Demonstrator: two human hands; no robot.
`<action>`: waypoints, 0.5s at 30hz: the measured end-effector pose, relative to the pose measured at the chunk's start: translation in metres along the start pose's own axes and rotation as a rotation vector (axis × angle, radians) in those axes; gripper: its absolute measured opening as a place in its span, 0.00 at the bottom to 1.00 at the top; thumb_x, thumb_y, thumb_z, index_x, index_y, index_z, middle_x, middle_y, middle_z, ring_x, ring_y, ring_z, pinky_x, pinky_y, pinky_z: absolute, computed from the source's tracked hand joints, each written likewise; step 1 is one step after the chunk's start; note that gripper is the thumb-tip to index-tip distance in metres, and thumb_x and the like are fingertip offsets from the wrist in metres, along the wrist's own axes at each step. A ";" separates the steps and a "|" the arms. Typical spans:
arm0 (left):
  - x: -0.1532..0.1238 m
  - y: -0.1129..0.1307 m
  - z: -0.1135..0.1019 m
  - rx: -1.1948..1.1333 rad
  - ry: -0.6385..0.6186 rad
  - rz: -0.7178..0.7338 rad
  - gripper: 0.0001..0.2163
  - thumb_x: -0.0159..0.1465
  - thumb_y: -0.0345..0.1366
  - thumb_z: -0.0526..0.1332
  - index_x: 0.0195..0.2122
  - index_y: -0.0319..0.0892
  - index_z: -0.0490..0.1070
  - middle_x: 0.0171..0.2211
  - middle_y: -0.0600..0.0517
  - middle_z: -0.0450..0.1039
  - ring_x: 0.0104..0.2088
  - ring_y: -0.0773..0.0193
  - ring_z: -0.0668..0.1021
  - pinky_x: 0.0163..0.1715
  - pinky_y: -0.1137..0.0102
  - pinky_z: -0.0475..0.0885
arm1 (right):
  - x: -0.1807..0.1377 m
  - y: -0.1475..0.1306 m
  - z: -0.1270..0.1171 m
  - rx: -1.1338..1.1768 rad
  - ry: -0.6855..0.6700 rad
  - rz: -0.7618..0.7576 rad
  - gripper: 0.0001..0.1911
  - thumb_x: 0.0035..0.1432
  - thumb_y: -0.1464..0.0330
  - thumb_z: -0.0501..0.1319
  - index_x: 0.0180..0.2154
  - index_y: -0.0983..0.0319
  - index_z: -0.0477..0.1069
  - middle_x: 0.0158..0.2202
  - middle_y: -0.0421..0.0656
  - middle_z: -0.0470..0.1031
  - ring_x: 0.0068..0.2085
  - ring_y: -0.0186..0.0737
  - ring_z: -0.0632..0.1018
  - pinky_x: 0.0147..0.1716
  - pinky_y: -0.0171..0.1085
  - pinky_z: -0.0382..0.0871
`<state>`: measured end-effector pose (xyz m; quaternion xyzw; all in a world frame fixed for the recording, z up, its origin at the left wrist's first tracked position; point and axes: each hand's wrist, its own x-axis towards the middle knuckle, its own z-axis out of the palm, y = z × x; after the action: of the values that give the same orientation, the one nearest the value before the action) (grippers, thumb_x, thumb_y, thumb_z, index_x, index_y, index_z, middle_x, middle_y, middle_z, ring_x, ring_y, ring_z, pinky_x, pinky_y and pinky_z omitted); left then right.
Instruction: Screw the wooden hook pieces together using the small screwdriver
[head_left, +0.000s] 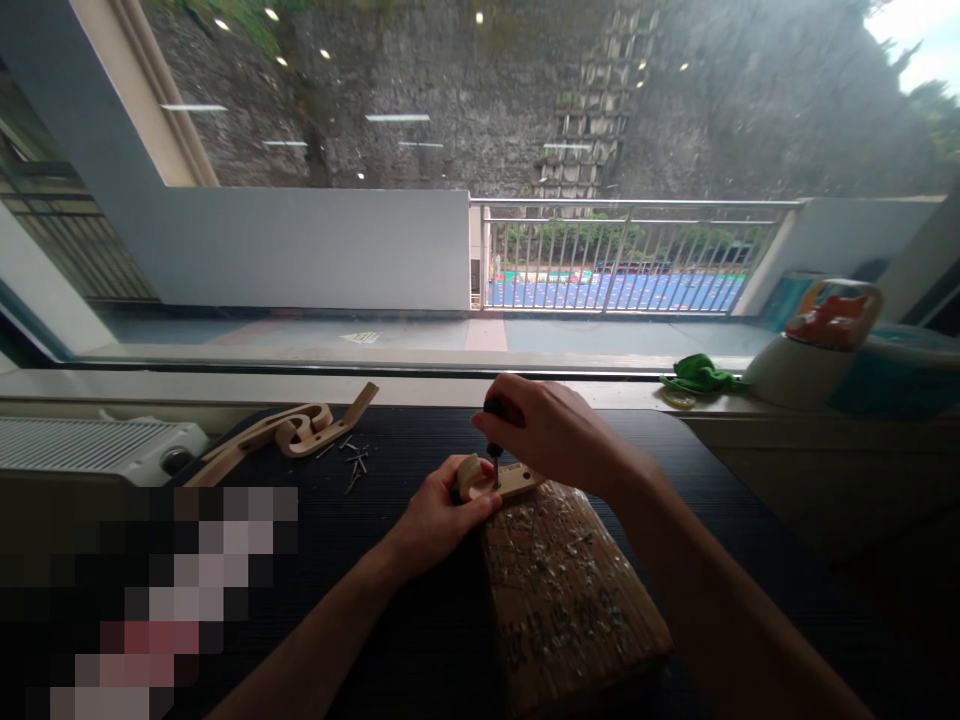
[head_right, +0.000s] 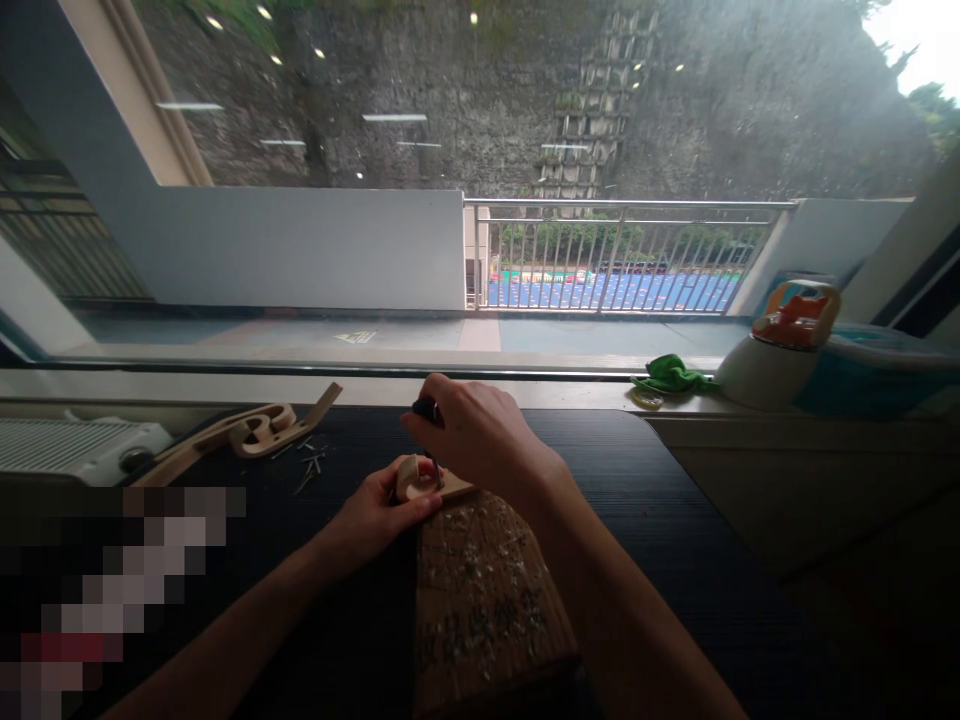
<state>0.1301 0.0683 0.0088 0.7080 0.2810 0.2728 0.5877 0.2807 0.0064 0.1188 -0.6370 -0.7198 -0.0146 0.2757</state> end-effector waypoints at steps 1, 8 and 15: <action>0.000 -0.001 0.000 -0.003 0.001 0.001 0.15 0.54 0.38 0.64 0.41 0.39 0.66 0.33 0.53 0.70 0.34 0.65 0.71 0.36 0.72 0.65 | 0.000 0.000 0.000 -0.008 -0.008 -0.011 0.11 0.58 0.59 0.55 0.34 0.60 0.68 0.23 0.37 0.69 0.23 0.29 0.64 0.23 0.33 0.50; 0.000 0.001 0.000 0.001 0.003 -0.014 0.15 0.53 0.38 0.64 0.39 0.39 0.66 0.31 0.55 0.69 0.32 0.66 0.71 0.34 0.73 0.65 | 0.000 -0.001 0.000 -0.043 -0.037 -0.020 0.11 0.59 0.60 0.55 0.34 0.60 0.69 0.24 0.38 0.71 0.23 0.30 0.65 0.23 0.34 0.49; 0.000 0.002 0.000 0.003 0.005 -0.024 0.16 0.53 0.39 0.64 0.41 0.40 0.66 0.34 0.54 0.70 0.35 0.65 0.71 0.37 0.72 0.65 | 0.003 0.005 0.005 -0.062 -0.009 0.021 0.14 0.58 0.57 0.55 0.29 0.61 0.65 0.22 0.38 0.69 0.22 0.29 0.62 0.21 0.34 0.48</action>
<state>0.1305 0.0677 0.0104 0.7048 0.2916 0.2672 0.5890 0.2836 0.0119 0.1142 -0.6528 -0.7134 -0.0311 0.2528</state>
